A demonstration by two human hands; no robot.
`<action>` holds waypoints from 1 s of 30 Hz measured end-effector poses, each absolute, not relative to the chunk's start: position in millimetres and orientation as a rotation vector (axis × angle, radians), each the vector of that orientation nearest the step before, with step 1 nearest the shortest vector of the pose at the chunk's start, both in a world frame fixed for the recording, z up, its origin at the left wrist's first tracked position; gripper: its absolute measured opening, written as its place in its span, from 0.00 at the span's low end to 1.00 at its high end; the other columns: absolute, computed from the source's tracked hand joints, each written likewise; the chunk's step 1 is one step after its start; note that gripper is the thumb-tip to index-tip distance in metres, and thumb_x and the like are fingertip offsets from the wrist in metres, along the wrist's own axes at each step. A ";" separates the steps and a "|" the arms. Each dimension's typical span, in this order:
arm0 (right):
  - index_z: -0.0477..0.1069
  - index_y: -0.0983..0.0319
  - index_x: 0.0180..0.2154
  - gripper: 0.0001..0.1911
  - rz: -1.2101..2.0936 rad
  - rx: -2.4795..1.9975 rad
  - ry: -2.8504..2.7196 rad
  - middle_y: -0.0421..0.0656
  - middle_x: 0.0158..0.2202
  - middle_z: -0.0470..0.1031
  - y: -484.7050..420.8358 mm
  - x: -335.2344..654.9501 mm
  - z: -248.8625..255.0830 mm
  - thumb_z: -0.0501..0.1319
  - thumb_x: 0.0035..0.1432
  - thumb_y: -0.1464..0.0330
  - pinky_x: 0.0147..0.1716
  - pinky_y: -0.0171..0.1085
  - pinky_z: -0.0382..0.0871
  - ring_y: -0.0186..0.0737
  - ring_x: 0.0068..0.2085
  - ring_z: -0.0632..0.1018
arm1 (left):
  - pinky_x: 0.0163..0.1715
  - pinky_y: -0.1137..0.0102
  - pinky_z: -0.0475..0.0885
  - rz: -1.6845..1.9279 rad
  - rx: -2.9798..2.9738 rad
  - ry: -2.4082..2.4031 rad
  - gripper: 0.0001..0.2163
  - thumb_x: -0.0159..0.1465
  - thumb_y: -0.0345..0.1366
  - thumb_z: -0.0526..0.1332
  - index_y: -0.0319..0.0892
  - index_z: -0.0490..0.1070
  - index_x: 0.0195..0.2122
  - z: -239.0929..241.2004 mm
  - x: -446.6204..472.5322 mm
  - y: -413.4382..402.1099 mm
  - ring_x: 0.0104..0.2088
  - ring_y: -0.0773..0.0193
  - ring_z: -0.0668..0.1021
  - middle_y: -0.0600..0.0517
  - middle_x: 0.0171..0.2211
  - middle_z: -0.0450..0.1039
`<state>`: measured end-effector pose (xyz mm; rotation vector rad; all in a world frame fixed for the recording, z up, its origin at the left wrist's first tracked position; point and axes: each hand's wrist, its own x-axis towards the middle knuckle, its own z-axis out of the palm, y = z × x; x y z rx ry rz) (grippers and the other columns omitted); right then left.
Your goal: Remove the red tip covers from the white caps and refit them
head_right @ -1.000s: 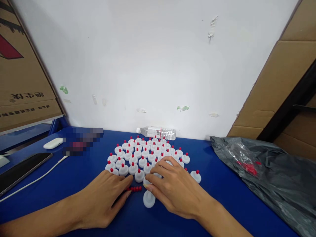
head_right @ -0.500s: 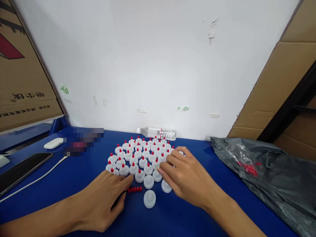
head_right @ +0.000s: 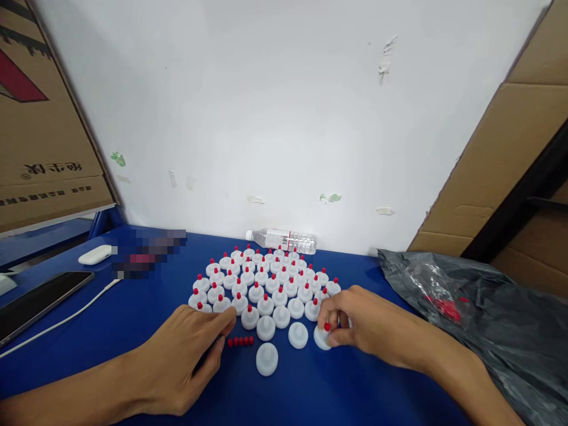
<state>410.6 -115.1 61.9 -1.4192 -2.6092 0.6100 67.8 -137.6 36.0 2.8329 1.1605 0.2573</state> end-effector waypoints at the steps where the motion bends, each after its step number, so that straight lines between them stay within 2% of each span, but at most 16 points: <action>1: 0.78 0.53 0.37 0.02 0.571 -1.330 -2.620 0.35 0.32 0.79 -114.1 409.7 61.9 0.66 0.63 0.67 0.29 0.32 0.69 0.36 0.32 0.79 | 0.23 0.63 0.54 0.309 2.847 1.129 0.03 0.66 0.30 0.50 0.46 0.59 0.38 35.0 67.2 -137.9 0.22 0.57 0.74 0.54 0.27 0.73; 5: 0.76 0.54 0.40 0.06 0.375 -1.083 -2.559 0.40 0.39 0.81 -114.6 399.5 72.4 0.62 0.68 0.61 0.35 0.34 0.75 0.39 0.39 0.82 | 0.23 0.64 0.56 0.542 2.884 1.027 0.05 0.68 0.30 0.49 0.46 0.61 0.38 30.1 66.2 -140.4 0.20 0.59 0.71 0.56 0.23 0.70; 9: 0.71 0.56 0.44 0.09 0.098 -1.149 -2.367 0.45 0.52 0.80 -117.5 388.0 78.6 0.55 0.73 0.62 0.41 0.38 0.79 0.43 0.46 0.83 | 0.22 0.65 0.57 0.719 2.900 0.971 0.06 0.70 0.30 0.49 0.46 0.62 0.38 27.5 67.5 -141.8 0.18 0.63 0.68 0.58 0.21 0.66; 11: 0.69 0.57 0.47 0.08 -0.084 -1.158 -2.332 0.46 0.54 0.79 -118.1 383.6 75.5 0.53 0.73 0.64 0.41 0.39 0.79 0.43 0.47 0.83 | 0.22 0.65 0.57 0.775 2.907 0.948 0.07 0.71 0.29 0.48 0.46 0.61 0.36 27.1 68.1 -141.2 0.17 0.64 0.67 0.59 0.21 0.66; 15: 0.70 0.57 0.50 0.08 -0.376 -0.977 -2.371 0.48 0.54 0.76 -122.7 369.7 65.0 0.54 0.73 0.68 0.51 0.43 0.76 0.44 0.53 0.79 | 0.22 0.66 0.58 0.842 2.909 0.908 0.09 0.72 0.29 0.49 0.45 0.61 0.34 26.2 68.7 -140.4 0.17 0.66 0.69 0.59 0.21 0.67; 17: 0.70 0.59 0.51 0.09 -0.458 -0.871 -2.361 0.49 0.52 0.76 -128.9 357.6 60.7 0.56 0.72 0.70 0.50 0.42 0.75 0.42 0.50 0.79 | 0.23 0.67 0.61 0.883 2.905 0.888 0.07 0.72 0.31 0.51 0.45 0.63 0.36 26.3 69.0 -141.5 0.18 0.67 0.72 0.59 0.22 0.70; 20: 0.73 0.61 0.49 0.08 -0.541 -0.721 -2.335 0.48 0.47 0.79 -140.9 335.9 56.9 0.58 0.71 0.71 0.43 0.41 0.75 0.41 0.43 0.81 | 0.25 0.68 0.65 0.918 2.883 0.894 0.04 0.72 0.37 0.55 0.45 0.65 0.41 27.1 69.2 -144.3 0.20 0.67 0.76 0.59 0.26 0.75; 24: 0.75 0.63 0.45 0.10 -0.592 -0.540 -2.401 0.44 0.38 0.81 -154.3 314.8 56.4 0.58 0.72 0.66 0.32 0.41 0.71 0.39 0.33 0.79 | 0.26 0.67 0.67 0.924 2.883 0.855 0.11 0.73 0.47 0.55 0.45 0.65 0.44 27.0 68.8 -146.8 0.21 0.65 0.78 0.58 0.27 0.77; 26: 0.75 0.65 0.45 0.11 -0.600 -0.505 -2.422 0.44 0.37 0.81 -158.4 310.8 56.4 0.57 0.73 0.66 0.32 0.41 0.70 0.38 0.31 0.78 | 0.27 0.67 0.67 0.914 2.889 0.824 0.10 0.75 0.46 0.53 0.45 0.64 0.45 26.2 68.4 -147.1 0.22 0.65 0.79 0.58 0.28 0.77; 30: 0.75 0.66 0.46 0.11 -0.611 -0.500 -2.440 0.44 0.36 0.80 -161.9 307.5 53.9 0.59 0.72 0.66 0.33 0.41 0.71 0.39 0.32 0.78 | 0.27 0.67 0.67 0.832 2.894 0.754 0.04 0.75 0.37 0.51 0.46 0.63 0.47 24.5 68.3 -147.6 0.25 0.65 0.80 0.57 0.31 0.78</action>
